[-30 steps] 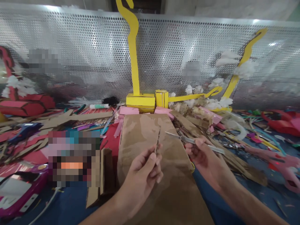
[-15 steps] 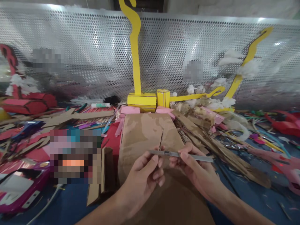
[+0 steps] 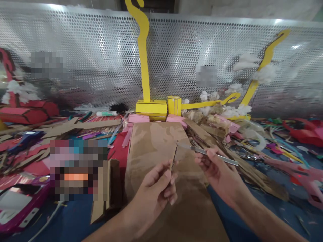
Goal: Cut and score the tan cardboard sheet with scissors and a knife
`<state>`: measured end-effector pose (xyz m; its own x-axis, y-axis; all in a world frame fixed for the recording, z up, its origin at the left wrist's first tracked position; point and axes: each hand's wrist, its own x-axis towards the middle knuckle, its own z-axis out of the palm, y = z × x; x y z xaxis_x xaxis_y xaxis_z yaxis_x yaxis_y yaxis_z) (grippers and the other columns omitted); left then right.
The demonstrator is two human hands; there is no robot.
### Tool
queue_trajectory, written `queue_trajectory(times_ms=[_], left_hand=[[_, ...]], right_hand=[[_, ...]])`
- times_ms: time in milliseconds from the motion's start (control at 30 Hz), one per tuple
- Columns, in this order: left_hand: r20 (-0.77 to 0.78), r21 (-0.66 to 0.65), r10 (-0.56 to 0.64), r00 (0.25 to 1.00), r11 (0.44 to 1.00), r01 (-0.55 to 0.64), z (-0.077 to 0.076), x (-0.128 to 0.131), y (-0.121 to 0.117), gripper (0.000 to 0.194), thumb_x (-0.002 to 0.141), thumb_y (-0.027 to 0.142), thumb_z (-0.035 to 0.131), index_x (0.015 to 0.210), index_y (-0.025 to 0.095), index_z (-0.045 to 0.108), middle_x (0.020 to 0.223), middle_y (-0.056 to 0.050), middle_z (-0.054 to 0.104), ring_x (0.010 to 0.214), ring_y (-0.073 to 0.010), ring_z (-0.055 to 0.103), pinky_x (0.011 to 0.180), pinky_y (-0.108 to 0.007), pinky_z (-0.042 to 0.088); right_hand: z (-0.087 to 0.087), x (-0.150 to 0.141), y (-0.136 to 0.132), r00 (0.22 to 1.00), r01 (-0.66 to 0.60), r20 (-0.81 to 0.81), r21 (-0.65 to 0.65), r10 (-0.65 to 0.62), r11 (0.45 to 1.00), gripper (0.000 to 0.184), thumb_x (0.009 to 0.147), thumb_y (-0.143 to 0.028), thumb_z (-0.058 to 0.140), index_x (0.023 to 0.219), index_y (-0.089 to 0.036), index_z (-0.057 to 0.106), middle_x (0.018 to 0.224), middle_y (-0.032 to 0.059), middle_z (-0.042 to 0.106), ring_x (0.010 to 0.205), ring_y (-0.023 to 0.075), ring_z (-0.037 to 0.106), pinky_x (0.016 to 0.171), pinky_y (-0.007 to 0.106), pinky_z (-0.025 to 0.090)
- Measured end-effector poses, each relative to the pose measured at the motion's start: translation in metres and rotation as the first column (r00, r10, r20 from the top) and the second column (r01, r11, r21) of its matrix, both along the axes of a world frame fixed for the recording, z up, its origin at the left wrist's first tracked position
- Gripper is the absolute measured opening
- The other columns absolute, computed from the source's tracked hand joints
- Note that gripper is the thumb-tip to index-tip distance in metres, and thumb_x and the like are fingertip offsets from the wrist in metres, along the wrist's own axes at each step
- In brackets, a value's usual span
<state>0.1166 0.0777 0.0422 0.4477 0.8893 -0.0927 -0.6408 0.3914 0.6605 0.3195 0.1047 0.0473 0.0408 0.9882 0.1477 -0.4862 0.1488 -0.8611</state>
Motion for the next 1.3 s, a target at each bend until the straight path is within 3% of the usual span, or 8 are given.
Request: queue_trajectory(times_ms=[200,433,600,767,833,900,1100,1300], left_hand=[[-0.009,-0.006,0.004,1.0,1.0,-0.004,0.0,-0.001,-0.001,0.039,0.084,0.034,0.085,0.116,0.019,0.067,0.077,0.005,0.05,0.056,-0.0037,0.038,0.054,-0.021,0.037],[-0.142,0.06,0.112,0.984,0.993,-0.104,0.001,-0.003,0.005,0.03,0.083,0.034,0.084,0.097,0.017,0.063,0.078,0.002,0.064,0.056,-0.0067,0.058,0.06,-0.023,0.045],[-0.249,0.089,0.138,0.959,0.989,-0.119,0.003,-0.004,0.006,0.036,0.08,0.036,0.085,0.084,0.018,0.055,0.077,-0.001,0.072,0.07,-0.0167,0.073,0.068,-0.026,0.051],[-0.345,0.18,0.116,0.931,0.982,-0.056,0.0,-0.003,0.002,0.041,0.078,0.041,0.086,0.082,0.019,0.052,0.074,-0.002,0.074,0.064,-0.0171,0.073,0.061,-0.026,0.051],[-0.38,0.233,0.099,0.92,0.972,-0.008,-0.003,-0.002,0.0,0.039,0.08,0.041,0.084,0.081,0.018,0.054,0.072,-0.001,0.073,0.061,-0.0157,0.072,0.061,-0.026,0.052],[-0.435,0.284,0.087,0.896,0.958,0.044,-0.004,-0.002,-0.002,0.035,0.084,0.041,0.08,0.08,0.017,0.054,0.072,-0.001,0.072,0.06,-0.0144,0.071,0.061,-0.025,0.051],[-0.556,0.354,0.108,0.824,0.928,0.117,-0.002,0.001,-0.004,0.025,0.09,0.034,0.072,0.08,0.018,0.055,0.074,-0.002,0.071,0.062,-0.0139,0.069,0.062,-0.025,0.05],[-0.657,0.395,0.123,0.744,0.896,0.201,0.003,-0.001,-0.003,0.028,0.096,0.04,0.063,0.085,0.014,0.069,0.068,-0.003,0.069,0.065,-0.0143,0.064,0.065,-0.025,0.048]], right_hand=[[0.0,-0.001,-0.003,0.992,-0.101,0.078,0.013,0.1,0.995,0.018,0.087,-0.037,0.082,0.081,-0.024,0.072,0.084,0.0021,0.081,0.078,0.0132,0.077,0.075,0.021,0.062],[0.006,0.017,0.014,0.986,0.165,-0.043,0.047,-0.163,0.985,0.015,0.085,-0.034,0.083,0.086,-0.026,0.07,0.09,-0.0012,0.082,0.082,0.0113,0.077,0.08,0.019,0.061],[0.001,0.016,0.009,0.973,0.138,0.165,0.156,-0.163,0.978,0.021,0.1,-0.046,0.063,0.11,-0.03,0.07,0.1,0.0021,0.081,0.09,0.0176,0.077,0.08,0.028,0.061],[0.0,0.005,-0.005,0.762,-0.053,0.642,0.193,-0.085,0.98,0.027,0.103,-0.047,0.057,0.112,-0.025,0.07,0.094,0.0044,0.077,0.087,0.0191,0.074,0.08,0.03,0.059],[0.005,-0.001,-0.01,0.658,-0.154,0.751,0.206,-0.056,0.966,0.025,0.101,-0.046,0.06,0.101,-0.023,0.069,0.087,0.0034,0.073,0.08,0.0172,0.069,0.074,0.027,0.056],[0.01,-0.007,-0.015,0.626,-0.207,0.78,0.188,-0.018,0.96,0.029,0.1,-0.048,0.061,0.088,-0.022,0.065,0.08,0.0016,0.068,0.071,0.0152,0.063,0.067,0.025,0.052],[0.016,-0.013,-0.022,0.72,-0.257,0.684,0.104,0.118,0.961,0.034,0.097,-0.05,0.064,0.082,-0.02,0.059,0.074,-0.0014,0.058,0.066,0.0129,0.054,0.063,0.025,0.045],[0.006,-0.005,-0.019,0.764,-0.2,0.641,0.119,0.078,0.973,0.037,0.099,-0.05,0.062,0.079,-0.02,0.06,0.067,-0.0036,0.053,0.06,0.0105,0.046,0.056,0.023,0.038]])
